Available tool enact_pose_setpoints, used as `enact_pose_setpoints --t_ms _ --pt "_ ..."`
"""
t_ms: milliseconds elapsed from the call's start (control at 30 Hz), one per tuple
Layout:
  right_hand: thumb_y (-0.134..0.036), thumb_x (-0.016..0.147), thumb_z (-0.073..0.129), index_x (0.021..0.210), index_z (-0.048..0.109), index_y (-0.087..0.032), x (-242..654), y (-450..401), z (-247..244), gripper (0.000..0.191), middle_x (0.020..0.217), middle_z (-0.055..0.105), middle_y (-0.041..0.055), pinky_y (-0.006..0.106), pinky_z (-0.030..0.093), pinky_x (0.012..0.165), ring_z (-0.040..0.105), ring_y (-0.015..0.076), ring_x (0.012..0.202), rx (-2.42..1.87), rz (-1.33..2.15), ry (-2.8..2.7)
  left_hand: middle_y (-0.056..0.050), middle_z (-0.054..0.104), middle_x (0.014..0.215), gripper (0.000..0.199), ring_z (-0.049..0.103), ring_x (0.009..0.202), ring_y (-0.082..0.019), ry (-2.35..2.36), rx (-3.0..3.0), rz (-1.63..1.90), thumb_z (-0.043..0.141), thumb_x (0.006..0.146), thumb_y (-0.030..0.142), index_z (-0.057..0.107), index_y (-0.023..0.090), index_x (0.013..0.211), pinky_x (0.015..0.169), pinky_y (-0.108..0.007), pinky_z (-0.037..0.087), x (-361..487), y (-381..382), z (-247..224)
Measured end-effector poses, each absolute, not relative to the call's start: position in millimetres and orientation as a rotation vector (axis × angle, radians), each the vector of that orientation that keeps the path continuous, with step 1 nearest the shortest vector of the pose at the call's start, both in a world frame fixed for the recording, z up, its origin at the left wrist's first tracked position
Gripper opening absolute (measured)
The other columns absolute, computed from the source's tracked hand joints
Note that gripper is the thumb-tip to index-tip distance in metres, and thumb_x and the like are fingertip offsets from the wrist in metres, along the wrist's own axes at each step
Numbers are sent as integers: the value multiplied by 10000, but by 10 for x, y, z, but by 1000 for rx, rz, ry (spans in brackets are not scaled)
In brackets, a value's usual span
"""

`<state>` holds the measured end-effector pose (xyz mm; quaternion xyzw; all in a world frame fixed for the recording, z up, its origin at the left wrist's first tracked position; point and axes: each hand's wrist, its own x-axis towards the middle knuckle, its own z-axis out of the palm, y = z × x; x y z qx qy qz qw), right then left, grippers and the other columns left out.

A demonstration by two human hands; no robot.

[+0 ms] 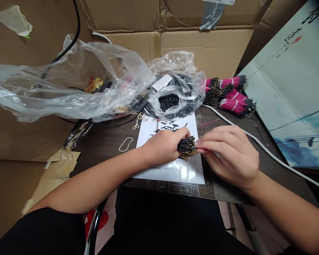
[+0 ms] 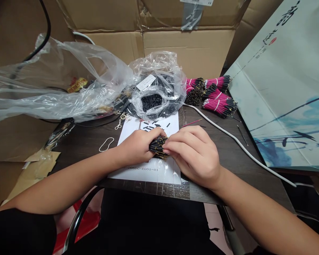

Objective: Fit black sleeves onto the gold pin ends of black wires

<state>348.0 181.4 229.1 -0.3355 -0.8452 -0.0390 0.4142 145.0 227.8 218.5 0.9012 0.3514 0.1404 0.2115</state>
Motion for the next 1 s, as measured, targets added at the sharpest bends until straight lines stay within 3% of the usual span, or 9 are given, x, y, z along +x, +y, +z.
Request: enact_pose_setpoints --t_ms 333,800,1000 --pt "-118 717 734 909 655 -188 3477 1813 2286 219 893 711 30 341 527 801 610 159 854 -844 -218 -2133 -21 682 838 290 662 769 -237 1059 2569 260 507 806 247 509 228 1095 629 -280 430 1449 2291 2214" --pt "-120 666 777 930 673 -180 3482 1787 2247 290 918 715 32 359 534 796 602 168 874 -777 -211 -2179 -27 672 782 322 654 722 -253 1143 2629 169 506 784 234 496 230 1105 579 -284 405 1453 2293 2222" --pt "-90 705 736 924 666 -174 3440 1807 2268 245 887 690 31 337 525 808 601 140 863 -810 121 -2126 -33 679 820 302 659 747 -249 1139 2592 206 516 814 262 478 225 1111 595 -280 422 1459 2280 2234"
